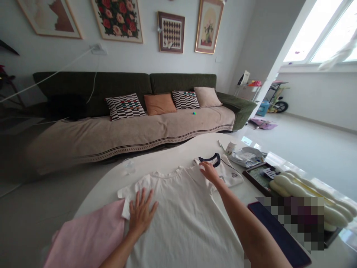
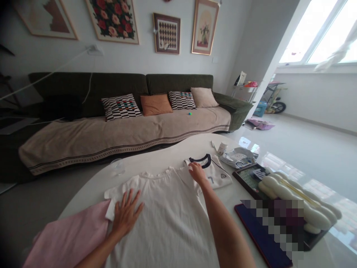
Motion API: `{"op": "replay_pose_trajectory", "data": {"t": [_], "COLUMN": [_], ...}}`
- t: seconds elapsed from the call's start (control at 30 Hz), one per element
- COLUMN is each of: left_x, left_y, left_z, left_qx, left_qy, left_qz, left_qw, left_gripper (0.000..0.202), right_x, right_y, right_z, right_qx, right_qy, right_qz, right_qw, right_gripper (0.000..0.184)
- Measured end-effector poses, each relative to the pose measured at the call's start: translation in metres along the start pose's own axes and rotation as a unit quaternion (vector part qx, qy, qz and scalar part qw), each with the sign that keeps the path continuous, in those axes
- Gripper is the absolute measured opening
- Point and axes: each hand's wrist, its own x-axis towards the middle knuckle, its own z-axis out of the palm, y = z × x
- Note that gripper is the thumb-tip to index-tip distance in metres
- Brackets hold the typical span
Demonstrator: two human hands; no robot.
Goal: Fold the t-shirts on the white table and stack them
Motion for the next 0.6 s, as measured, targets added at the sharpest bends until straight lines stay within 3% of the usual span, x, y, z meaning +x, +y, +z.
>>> {"op": "replay_pose_trajectory", "data": {"t": [0.33, 0.6], "left_x": [0.0, 0.0], "left_y": [0.0, 0.0], "left_z": [0.006, 0.006], "left_qx": [0.016, 0.019], "left_qy": [0.024, 0.021], "left_qz": [0.002, 0.003], "left_qw": [1.0, 1.0], "left_gripper": [0.053, 0.053], "right_x": [0.014, 0.027], "right_y": [0.013, 0.025], "right_z": [0.013, 0.012], "right_qx": [-0.02, 0.0], "right_qy": [-0.012, -0.03], "right_qz": [-0.038, 0.016], "right_qw": [0.999, 0.999], "right_gripper": [0.029, 0.03]}}
